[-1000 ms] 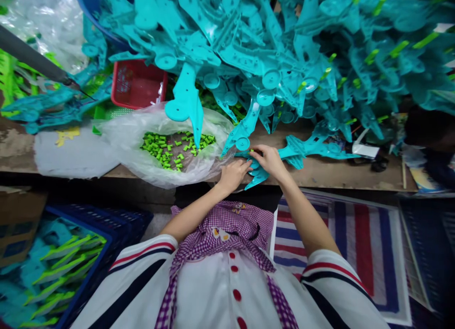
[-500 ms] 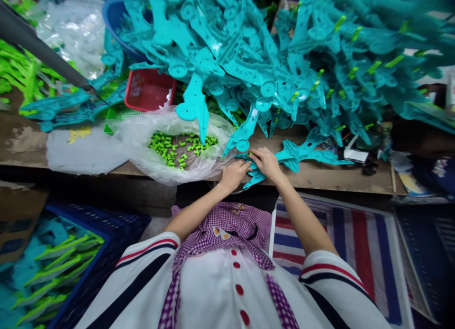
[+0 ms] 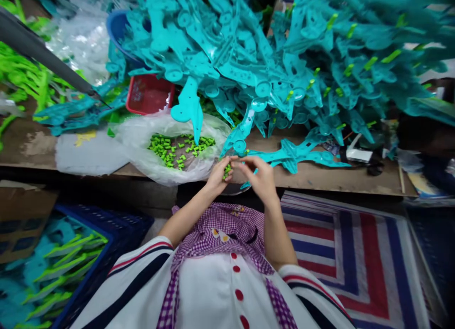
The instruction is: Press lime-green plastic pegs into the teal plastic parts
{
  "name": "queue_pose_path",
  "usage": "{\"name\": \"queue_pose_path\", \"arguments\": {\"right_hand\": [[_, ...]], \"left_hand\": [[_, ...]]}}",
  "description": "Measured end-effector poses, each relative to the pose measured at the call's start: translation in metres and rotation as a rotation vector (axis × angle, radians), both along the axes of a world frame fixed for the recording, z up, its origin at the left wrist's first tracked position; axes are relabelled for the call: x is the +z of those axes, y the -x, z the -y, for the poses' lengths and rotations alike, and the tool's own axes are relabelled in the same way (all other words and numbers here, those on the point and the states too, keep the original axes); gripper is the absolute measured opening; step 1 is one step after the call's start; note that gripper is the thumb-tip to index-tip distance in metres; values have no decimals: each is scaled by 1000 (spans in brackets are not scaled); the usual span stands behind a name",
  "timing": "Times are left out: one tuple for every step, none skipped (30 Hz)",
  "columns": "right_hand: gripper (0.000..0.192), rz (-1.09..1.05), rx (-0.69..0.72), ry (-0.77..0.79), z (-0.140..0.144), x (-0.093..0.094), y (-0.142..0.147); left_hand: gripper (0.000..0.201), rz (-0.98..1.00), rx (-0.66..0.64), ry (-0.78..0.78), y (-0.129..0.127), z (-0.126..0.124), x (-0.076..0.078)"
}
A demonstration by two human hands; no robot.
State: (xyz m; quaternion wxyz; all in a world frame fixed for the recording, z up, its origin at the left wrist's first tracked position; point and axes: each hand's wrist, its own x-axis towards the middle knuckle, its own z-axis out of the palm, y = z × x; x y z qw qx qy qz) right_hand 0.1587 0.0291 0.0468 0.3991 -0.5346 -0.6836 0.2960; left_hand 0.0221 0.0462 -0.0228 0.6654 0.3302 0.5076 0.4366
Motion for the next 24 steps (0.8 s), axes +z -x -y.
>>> {"name": "queue_pose_path", "arguments": {"right_hand": [[29,17,62,31,11,-9,6],[27,48,103,53,21,-18,12],[27,85,116,63,29,-26,17],[28,124,107,66,36,-32,21],[29,156,88,65,40,-36,25],[30,174,68,61,42,-38,28],[30,180,58,58,43,-39,30],[30,173,63,54,44,-39,33],[30,149,77,45,43,-38,34],[28,106,92,35,43,-36,34],[25,43,96,31,43,-35,32],[23,-38,76,38,43,-33,28],[23,-127,34,57,43,-32,20],[23,-208,-23,88,42,-30,10],[25,-265,-84,125,42,-28,-2],[28,-282,-133,161,41,-27,-16],[31,-257,-157,187,38,-26,-31],[33,-198,-150,204,35,-25,-45],[35,-126,-121,219,31,-26,-58],[37,-59,-85,234,26,-28,-69],[39,-12,-55,249,21,-30,-77],[40,15,-36,262,17,-33,-83],[40,30,-25,271,13,-36,-87],[39,42,-16,272,11,-40,-89]], "left_hand": [[37,116,19,95,2,2,5],[35,203,38,155,4,4,9],[33,256,60,183,4,7,12],[32,278,82,189,4,8,16],[31,281,97,186,3,10,19],[30,274,107,180,2,11,21],[30,264,112,173,1,12,23],[29,251,116,166,0,12,24],[29,239,121,160,-1,12,24],[30,227,126,153,-2,11,23],[31,216,128,144,-2,11,21],[33,205,127,133,-2,10,18],[33,193,120,123,-2,9,15],[32,174,107,111,-2,8,11],[31,138,83,89,-2,7,7],[29,80,50,48,-2,7,3],[28,-1,3,-21,-2,7,0],[26,-100,-56,-118,-3,7,-4],[24,-211,-123,-236,-5,7,-7],[22,-328,-192,-360,-7,6,-9],[20,-445,-258,-471,-9,5,-12],[18,-556,-319,-558,-11,4,-13],[18,-656,-371,-615,-14,3,-15],[19,-740,-411,-646,-16,2,-16]]}}
